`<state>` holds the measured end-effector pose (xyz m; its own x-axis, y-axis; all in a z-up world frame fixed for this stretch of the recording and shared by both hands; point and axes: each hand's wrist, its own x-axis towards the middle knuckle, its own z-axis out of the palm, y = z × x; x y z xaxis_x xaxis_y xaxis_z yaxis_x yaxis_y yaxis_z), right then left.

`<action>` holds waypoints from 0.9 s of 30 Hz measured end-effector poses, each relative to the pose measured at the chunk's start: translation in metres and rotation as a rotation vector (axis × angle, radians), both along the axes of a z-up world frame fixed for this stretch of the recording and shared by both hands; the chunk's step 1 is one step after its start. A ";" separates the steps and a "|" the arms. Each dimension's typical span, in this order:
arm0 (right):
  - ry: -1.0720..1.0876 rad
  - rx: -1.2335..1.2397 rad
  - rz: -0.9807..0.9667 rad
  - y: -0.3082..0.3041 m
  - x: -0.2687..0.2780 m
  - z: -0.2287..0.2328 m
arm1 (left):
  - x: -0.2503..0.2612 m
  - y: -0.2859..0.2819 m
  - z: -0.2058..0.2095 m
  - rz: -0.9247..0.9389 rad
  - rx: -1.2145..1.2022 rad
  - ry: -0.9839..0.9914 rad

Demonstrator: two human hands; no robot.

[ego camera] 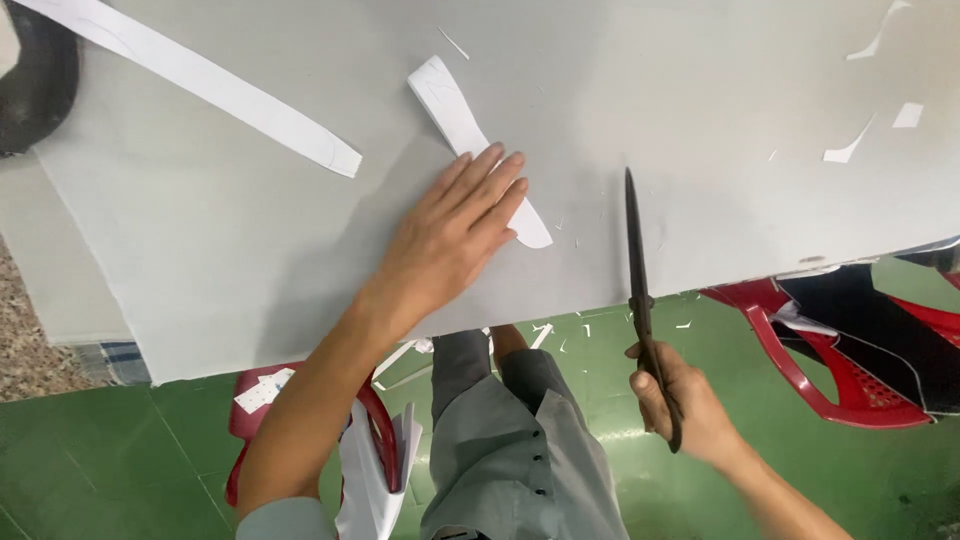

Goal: The person uses large shears to cut a long white fabric strip into smaller pieces on a worktable. The person repeatedly cuts the strip, adjusts the fabric, and trims the edges of the cut pieces.

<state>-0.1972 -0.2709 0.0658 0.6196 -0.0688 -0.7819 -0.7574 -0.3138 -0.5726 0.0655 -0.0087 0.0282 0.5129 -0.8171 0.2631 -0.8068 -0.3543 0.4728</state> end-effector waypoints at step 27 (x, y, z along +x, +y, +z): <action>-0.024 0.053 0.092 0.000 -0.025 0.011 | -0.090 -0.029 -0.051 0.247 -0.265 -0.060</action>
<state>-0.2218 -0.2711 0.0765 0.6398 0.0308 -0.7679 -0.7127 -0.3502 -0.6078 -0.0244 -0.0376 -0.0230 0.6634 -0.5702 0.4844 -0.7413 -0.4132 0.5289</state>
